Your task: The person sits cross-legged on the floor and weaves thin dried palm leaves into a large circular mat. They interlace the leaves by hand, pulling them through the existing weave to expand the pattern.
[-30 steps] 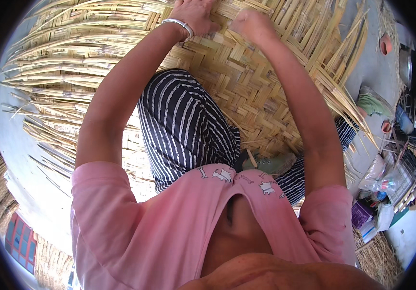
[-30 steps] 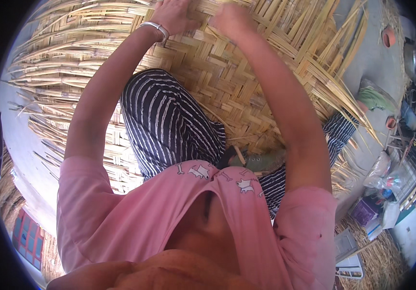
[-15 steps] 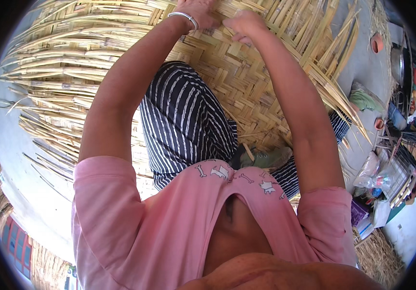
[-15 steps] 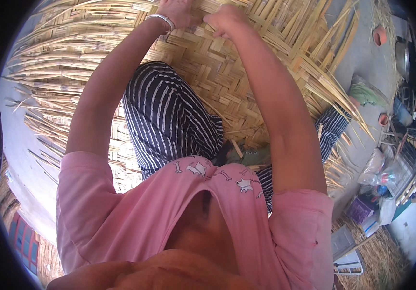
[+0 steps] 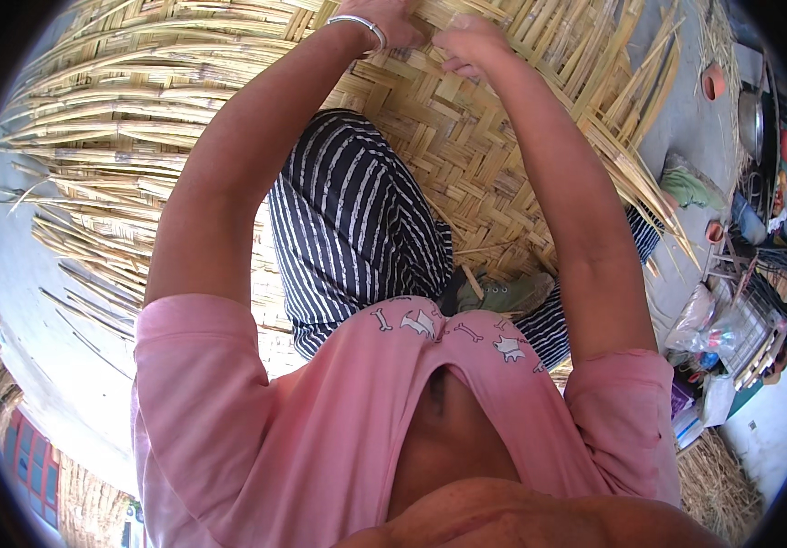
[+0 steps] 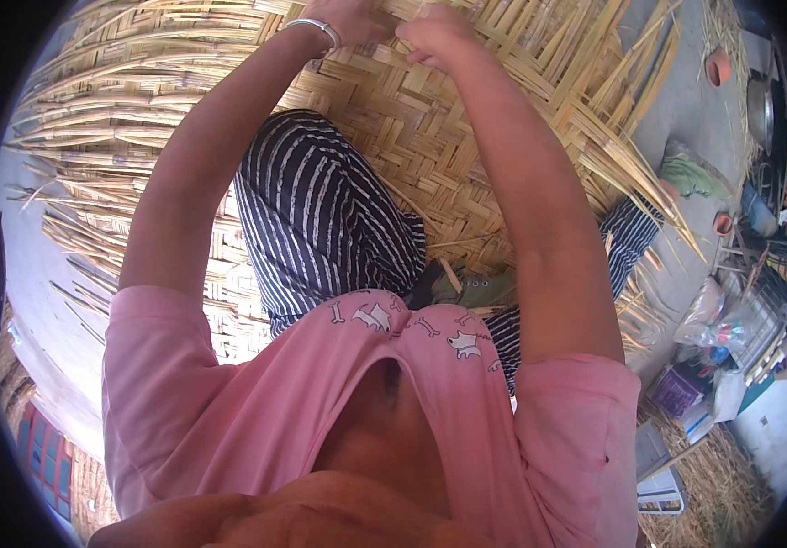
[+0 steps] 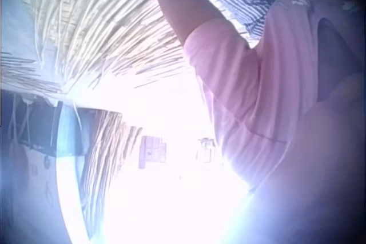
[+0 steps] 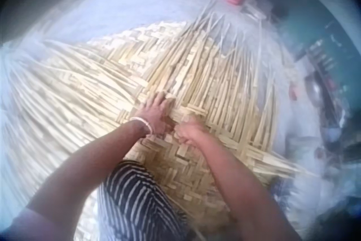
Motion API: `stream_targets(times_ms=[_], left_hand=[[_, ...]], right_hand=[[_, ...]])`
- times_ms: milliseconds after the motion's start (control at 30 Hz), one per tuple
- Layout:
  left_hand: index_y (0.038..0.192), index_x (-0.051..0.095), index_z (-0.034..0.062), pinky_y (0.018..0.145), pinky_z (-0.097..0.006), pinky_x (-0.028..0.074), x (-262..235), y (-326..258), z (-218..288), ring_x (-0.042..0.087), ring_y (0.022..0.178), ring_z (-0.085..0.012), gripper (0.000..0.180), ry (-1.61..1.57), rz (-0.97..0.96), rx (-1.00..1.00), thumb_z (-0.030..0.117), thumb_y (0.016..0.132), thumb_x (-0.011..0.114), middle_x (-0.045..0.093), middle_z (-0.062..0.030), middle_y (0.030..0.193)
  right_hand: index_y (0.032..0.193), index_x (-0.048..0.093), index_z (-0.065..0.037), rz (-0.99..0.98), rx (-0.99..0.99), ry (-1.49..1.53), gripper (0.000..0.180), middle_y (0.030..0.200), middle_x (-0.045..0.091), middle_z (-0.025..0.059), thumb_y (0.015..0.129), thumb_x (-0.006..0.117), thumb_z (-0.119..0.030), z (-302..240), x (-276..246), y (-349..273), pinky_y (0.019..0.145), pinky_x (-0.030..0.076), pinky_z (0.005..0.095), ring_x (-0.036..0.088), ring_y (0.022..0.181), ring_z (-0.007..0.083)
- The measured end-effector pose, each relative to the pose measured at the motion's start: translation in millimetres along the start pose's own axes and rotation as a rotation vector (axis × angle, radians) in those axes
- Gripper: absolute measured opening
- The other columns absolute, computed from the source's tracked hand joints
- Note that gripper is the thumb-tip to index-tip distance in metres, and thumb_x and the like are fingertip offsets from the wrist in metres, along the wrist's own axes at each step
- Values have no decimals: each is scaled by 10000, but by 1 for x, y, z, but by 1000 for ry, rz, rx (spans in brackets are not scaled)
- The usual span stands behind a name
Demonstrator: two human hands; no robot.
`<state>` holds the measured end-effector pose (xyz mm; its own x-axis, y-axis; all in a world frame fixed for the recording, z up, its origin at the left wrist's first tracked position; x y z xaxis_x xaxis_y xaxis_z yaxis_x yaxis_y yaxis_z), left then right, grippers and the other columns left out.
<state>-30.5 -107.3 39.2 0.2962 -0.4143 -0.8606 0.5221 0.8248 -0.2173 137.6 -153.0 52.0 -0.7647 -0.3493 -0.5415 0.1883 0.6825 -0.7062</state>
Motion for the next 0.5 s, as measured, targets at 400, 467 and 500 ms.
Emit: stream_targets(times_ms=[400, 467, 500], left_hand=[[1584, 305, 210, 1237, -541, 214, -2, 1, 3, 136, 1539, -440, 1081, 10, -1, -34, 441, 680, 852, 193, -188, 1659], [1587, 294, 210, 1239, -541, 207, -5, 1, 7, 135, 1541, -433, 1070, 55, -22, -49, 437, 697, 843, 190, -181, 1661], [1586, 292, 209, 1241, -539, 201, -5, 1, 9, 136, 1542, -430, 1057, 56, -14, -52, 432, 708, 836, 191, -181, 1660]], right_hand=[[1114, 650, -38, 32, 17, -27, 337, 1020, 701, 85, 906, 735, -290, -4, 1, 0, 691, 609, 319, 750, 856, 187], [1117, 652, -35, 28, 4, -42, 342, 1002, 710, 85, 904, 736, -289, -4, 1, 0, 676, 608, 314, 751, 838, 184], [1118, 653, -33, 28, -4, -52, 344, 992, 715, 85, 903, 736, -289, -3, 0, 1, 668, 608, 311, 752, 829, 182]])
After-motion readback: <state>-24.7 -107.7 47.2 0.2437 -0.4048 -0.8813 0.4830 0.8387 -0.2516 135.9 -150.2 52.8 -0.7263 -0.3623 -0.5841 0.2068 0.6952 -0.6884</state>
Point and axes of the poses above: each hand's wrist, its own y-axis towards the middle knuckle, its own x-axis out of the palm, z = x × y, the point moved 1 cm from there along y, towards the middle knuckle
